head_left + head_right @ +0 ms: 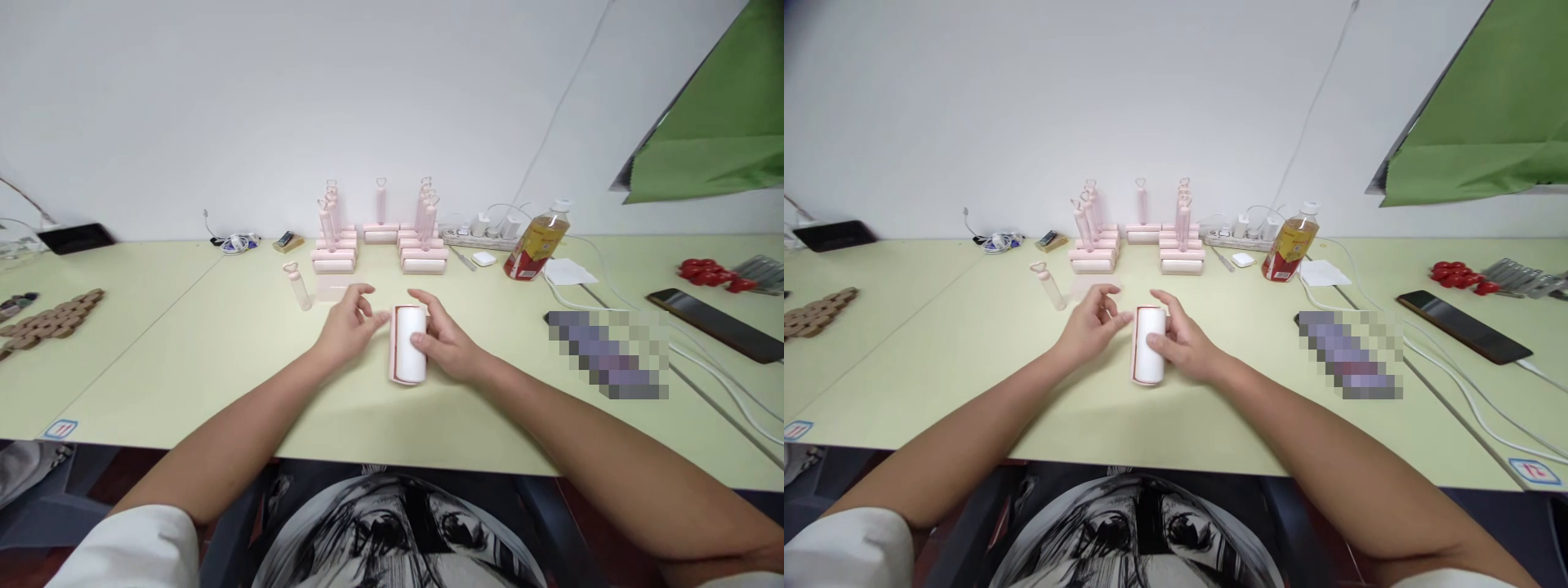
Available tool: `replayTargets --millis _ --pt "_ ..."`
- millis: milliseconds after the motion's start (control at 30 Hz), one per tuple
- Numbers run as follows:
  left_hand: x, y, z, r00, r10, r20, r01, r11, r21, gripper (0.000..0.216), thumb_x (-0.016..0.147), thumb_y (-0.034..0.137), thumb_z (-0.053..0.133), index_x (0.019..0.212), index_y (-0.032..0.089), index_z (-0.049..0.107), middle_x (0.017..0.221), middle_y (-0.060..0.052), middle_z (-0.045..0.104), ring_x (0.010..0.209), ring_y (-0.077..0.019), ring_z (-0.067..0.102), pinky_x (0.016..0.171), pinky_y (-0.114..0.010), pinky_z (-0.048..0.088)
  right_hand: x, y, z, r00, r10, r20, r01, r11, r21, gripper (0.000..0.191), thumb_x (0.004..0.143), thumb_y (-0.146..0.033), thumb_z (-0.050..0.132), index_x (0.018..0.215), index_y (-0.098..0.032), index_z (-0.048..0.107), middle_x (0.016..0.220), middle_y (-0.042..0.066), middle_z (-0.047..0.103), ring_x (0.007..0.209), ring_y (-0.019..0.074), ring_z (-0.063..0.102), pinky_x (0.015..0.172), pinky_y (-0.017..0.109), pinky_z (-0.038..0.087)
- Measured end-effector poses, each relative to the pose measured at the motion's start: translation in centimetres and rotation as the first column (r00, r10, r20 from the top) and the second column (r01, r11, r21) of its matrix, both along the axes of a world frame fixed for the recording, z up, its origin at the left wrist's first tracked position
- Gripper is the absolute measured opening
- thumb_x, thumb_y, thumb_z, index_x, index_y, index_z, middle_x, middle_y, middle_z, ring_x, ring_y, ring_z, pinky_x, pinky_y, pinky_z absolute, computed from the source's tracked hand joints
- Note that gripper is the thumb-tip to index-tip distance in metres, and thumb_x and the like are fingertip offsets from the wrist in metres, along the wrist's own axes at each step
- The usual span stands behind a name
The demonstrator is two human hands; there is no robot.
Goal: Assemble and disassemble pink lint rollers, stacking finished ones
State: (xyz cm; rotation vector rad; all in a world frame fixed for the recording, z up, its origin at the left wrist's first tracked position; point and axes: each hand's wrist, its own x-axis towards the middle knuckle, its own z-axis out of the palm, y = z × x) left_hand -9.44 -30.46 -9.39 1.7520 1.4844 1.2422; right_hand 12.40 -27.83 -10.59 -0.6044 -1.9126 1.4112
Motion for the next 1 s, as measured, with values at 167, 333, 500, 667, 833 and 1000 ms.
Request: replayTargets --millis 167,333,500,667,833,1000 --pt "0.3 0.3 0.2 0.969 -0.063 0.238 0.114 0.971 -0.21 0.042 0.087 0.052 0.056 0.114 0.02 0.05 0.088 -0.002 0.058 0.062 -0.011 0.057 0.049 -0.022 0.041 0.1 0.6 0.2 0.99 -0.079 -0.118 0.074 0.996 -0.049 0.077 0.084 -0.056 0.062 0.143 -0.026 0.022 0.084 0.0 0.056 0.067 0.0169 0.055 0.059 0.03 0.045" --pt "2.5 -1.1 -0.6 0.837 -0.399 0.374 0.503 0.831 -0.238 0.049 0.085 0.062 0.055 0.1 0.016 0.054 0.071 0.0 0.057 0.056 -0.0107 0.055 0.048 -0.022 0.043 -0.2 0.6 0.0 0.991 -0.01 -0.131 -0.004 0.995 -0.104 0.079 0.084 -0.052 0.063 0.144 -0.026 0.018 0.098 0.005 0.062 0.075 0.0194 0.063 0.065 0.034 0.051" --pt "1.8 -0.6 -1.3 0.892 -0.349 0.288 0.407 0.896 -0.177 0.043 0.084 0.055 0.062 0.101 0.016 0.056 0.082 -0.002 0.06 0.069 -0.0119 0.055 0.06 -0.024 0.046 -0.9 0.5 0.2 0.987 -0.132 -0.091 0.105 0.961 -0.256 0.082 0.079 -0.04 0.068 0.145 -0.024 0.021 0.094 0.003 0.062 0.081 0.0186 0.062 0.074 0.036 0.053" --pt "0.4 0.4 -0.5 0.964 -0.161 0.212 0.192 0.972 -0.138 0.035 0.083 0.052 0.062 0.081 0.017 0.056 0.066 0.003 0.053 0.057 -0.0095 0.046 0.054 -0.023 0.039 -0.1 0.4 1.6 0.916 -0.343 -0.207 0.265 0.906 -0.331 0.054 0.084 -0.038 0.057 0.133 -0.024 0.038 0.067 -0.005 0.054 0.059 0.0144 0.054 0.071 0.038 0.055" --pt "3.5 -0.6 -1.3 0.908 -0.081 0.41 0.19 0.955 -0.23 0.027 0.087 0.046 0.054 0.086 0.019 0.056 0.078 -0.002 0.06 0.067 -0.0142 0.057 0.057 -0.027 0.046 -2.0 -1.7 0.7 0.847 -0.498 -0.185 0.501 0.865 -0.033 0.037 0.089 -0.045 0.053 0.119 -0.024 0.047 0.075 -0.001 0.053 0.064 0.0175 0.055 0.069 0.039 0.055" --pt "6.5 -1.3 -3.0 0.908 0.175 0.381 -0.161 0.985 -0.069 0.011 0.092 0.029 0.046 0.092 0.02 0.052 0.09 -0.002 0.06 0.084 -0.0144 0.058 0.081 -0.031 0.049 -5.5 -4.3 -2.1 0.848 -0.529 -0.047 0.514 0.797 0.317 0.033 0.098 -0.039 0.039 0.123 -0.02 0.048 0.122 0.015 0.054 0.113 0.0272 0.051 0.1 0.051 0.043"
